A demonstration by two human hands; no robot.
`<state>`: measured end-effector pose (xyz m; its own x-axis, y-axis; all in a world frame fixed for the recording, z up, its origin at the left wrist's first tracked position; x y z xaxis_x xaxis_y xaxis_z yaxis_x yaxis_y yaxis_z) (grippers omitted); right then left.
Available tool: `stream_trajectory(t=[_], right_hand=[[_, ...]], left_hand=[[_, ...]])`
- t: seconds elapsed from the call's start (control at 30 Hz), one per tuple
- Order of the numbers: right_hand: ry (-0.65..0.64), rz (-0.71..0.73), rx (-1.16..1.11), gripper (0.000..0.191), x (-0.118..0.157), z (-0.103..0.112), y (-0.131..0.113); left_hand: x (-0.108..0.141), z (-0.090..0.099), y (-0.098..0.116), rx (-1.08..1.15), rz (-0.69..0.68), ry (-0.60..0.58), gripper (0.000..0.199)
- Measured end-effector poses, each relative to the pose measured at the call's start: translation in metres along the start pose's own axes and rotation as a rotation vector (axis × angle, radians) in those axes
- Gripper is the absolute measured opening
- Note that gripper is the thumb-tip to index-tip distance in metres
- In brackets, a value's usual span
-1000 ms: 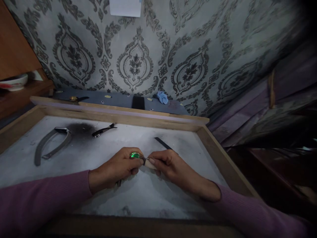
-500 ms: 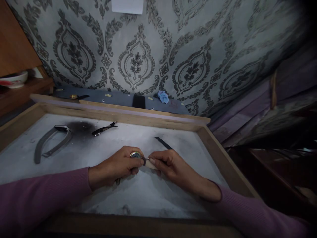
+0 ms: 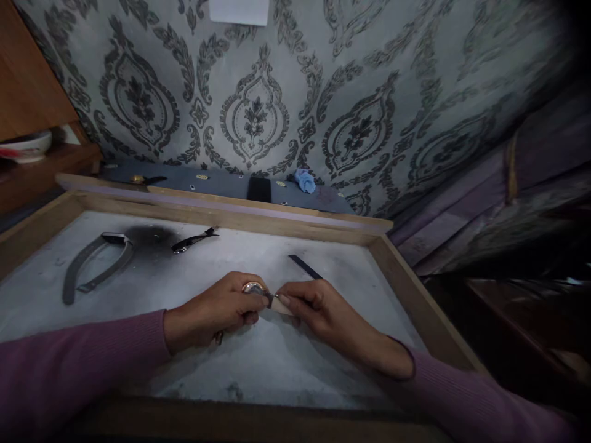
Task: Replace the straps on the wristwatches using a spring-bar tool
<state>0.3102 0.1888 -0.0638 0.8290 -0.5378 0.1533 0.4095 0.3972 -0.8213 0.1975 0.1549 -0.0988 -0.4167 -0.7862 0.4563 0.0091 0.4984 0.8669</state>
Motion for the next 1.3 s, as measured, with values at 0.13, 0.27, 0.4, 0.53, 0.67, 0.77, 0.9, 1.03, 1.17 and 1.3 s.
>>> stream_trajectory(t=[0.13,0.27,0.4,0.53,0.67,0.77,0.9,1.03,1.17,1.3], right_hand=[[0.006,0.004,0.006,0.035,0.0002,-0.0001,-0.0007],[0.012,0.010,0.016,0.034,0.0005,-0.0006,-0.0012],[0.020,-0.003,0.007,0.032,0.0010,-0.0001,-0.0010],[0.031,-0.012,-0.007,0.032,0.0014,-0.0002,-0.0007],[0.034,-0.012,-0.004,0.032,0.0017,-0.0012,-0.0005],[0.042,-0.007,0.000,0.032,0.0022,-0.0009,-0.0009],[0.039,-0.006,0.012,0.031,0.0033,-0.0010,-0.0017],[0.030,-0.003,0.031,0.033,0.0040,-0.0016,-0.0011],[0.034,0.006,0.049,0.032,0.0038,-0.0016,-0.0004],[0.042,0.023,0.052,0.032,0.0029,-0.0006,-0.0015]], left_hand=[[-0.0001,0.0002,0.0006,-0.011,0.001,0.007,0.007],[-0.0011,0.0006,-0.0021,-0.003,0.005,0.000,0.008],[-0.0005,0.0005,-0.0020,0.006,0.000,-0.002,0.009],[0.0011,-0.0011,0.0004,0.021,0.002,-0.008,0.012],[0.0005,-0.0005,0.0005,0.014,0.017,0.003,0.012],[-0.0006,0.0009,-0.0010,0.022,0.024,0.008,0.011],[-0.0017,0.0008,-0.0037,0.029,0.017,-0.023,0.011],[-0.0024,0.0015,-0.0059,0.026,0.008,-0.032,0.010],[-0.0030,0.0014,-0.0064,0.023,0.014,-0.044,0.012],[-0.0026,0.0014,-0.0069,0.059,0.017,-0.048,0.012]])
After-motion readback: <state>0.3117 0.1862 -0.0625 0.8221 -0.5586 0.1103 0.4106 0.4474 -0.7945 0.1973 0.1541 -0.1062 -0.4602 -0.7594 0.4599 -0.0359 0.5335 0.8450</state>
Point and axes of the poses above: each hand's wrist, its own x-axis away from the middle knuckle, its own z-axis out of the back of the hand, y = z × x, the point moved 7 cm from there along -x, towards the middle knuckle, and after that the axes turned 8 degrees about -y, right-handed, at the moved point
